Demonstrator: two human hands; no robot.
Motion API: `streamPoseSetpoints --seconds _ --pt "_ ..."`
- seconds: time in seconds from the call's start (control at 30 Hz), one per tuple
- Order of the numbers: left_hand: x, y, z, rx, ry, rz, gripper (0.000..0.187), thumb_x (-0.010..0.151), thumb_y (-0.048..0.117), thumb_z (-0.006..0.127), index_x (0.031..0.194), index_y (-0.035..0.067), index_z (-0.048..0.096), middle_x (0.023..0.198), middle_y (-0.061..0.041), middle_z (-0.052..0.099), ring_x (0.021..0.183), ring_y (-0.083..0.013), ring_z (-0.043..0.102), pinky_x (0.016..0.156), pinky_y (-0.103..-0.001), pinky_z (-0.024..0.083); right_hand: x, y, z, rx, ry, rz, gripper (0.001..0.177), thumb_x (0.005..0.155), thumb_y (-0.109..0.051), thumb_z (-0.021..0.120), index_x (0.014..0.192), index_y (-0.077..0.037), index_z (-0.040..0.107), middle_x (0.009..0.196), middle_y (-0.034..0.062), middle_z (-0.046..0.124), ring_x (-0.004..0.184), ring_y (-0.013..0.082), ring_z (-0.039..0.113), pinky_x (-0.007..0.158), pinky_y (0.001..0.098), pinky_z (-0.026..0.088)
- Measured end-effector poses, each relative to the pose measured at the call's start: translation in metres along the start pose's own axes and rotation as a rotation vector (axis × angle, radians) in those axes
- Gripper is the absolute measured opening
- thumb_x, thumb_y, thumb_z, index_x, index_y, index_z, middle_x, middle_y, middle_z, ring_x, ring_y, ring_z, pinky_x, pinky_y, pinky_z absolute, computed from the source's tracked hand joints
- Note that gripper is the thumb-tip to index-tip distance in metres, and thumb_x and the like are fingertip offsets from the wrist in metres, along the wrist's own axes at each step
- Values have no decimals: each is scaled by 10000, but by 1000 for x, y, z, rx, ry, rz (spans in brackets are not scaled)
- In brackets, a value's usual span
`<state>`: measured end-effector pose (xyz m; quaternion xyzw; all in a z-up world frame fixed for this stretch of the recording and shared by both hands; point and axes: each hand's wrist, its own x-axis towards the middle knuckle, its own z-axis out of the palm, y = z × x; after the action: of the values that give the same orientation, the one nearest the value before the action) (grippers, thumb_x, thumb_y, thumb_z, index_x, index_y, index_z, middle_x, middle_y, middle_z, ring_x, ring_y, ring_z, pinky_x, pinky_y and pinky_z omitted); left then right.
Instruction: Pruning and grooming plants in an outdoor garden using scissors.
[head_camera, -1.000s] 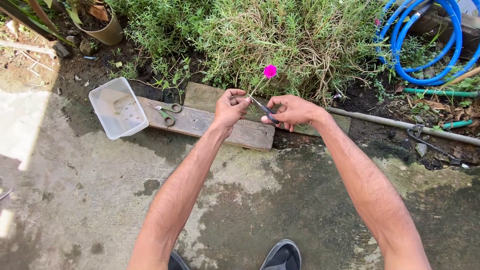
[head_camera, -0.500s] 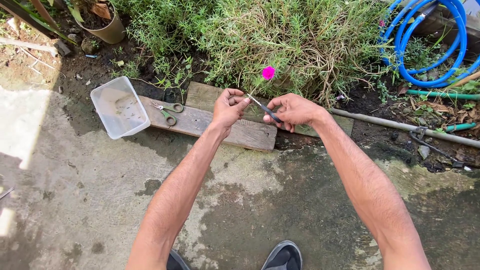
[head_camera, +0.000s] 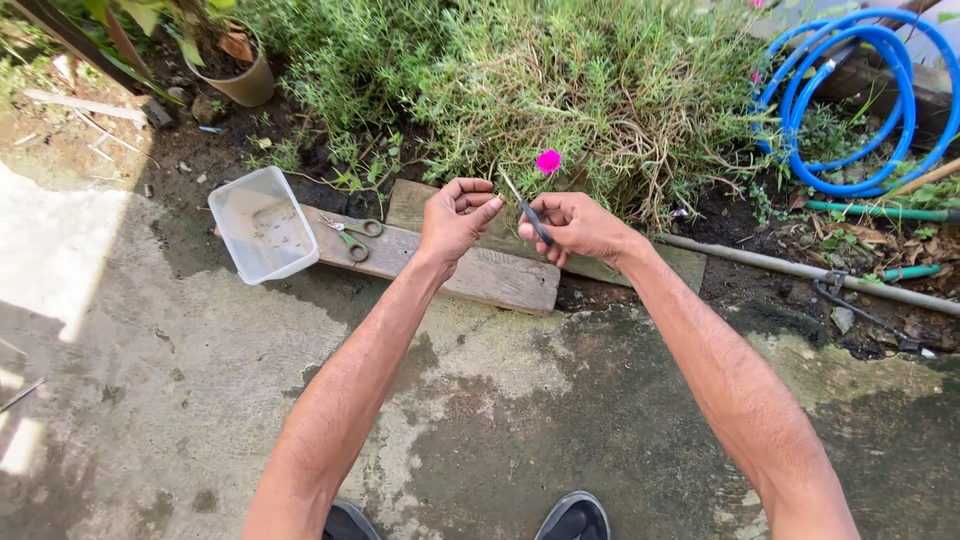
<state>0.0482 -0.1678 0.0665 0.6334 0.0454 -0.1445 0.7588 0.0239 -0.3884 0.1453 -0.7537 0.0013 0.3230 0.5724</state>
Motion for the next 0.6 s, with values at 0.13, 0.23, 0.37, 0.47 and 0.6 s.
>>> streamPoseSetpoints --seconds 0.13,0.23,0.37,0.47,0.6 --pt "-9 56 -8 65 -34 196 354 862 62 818 1182 38 666 999 -38 767 758 -46 637 652 -213 534 -7 -35 10 212 109 -199 300 890 -219 786 1139 -93 675 785 -30 677 618 59 612 532 230 527" --pt "-23 103 -12 144 -65 332 323 881 57 817 1171 29 678 1023 -46 769 765 -32 634 699 -206 556 -14 -66 17 390 193 -390 414 845 -99 837 1211 -92 644 853 -3 660 707 73 644 565 256 565" --pt "-47 154 -19 262 -32 429 299 861 53 813 1139 35 703 1005 -32 790 739 5 617 677 -182 537 -25 -104 35 491 238 -476 438 825 -83 815 1208 -94 602 1075 96 766 802 102 707 590 257 590" --pt "-68 183 -30 350 1 499 290 848 51 827 1116 37 719 974 -12 797 684 14 549 627 -180 498 -31 -126 51 477 248 -512 426 842 -92 812 1207 -96 593 1112 118 762 817 105 713 588 252 584" --pt "-102 222 -44 453 15 549 287 847 69 831 1112 50 724 947 11 805 634 10 516 584 -192 484 -42 -156 69 454 233 -552 415 846 -120 815 1202 -79 606 1066 117 767 811 109 718 579 254 579"
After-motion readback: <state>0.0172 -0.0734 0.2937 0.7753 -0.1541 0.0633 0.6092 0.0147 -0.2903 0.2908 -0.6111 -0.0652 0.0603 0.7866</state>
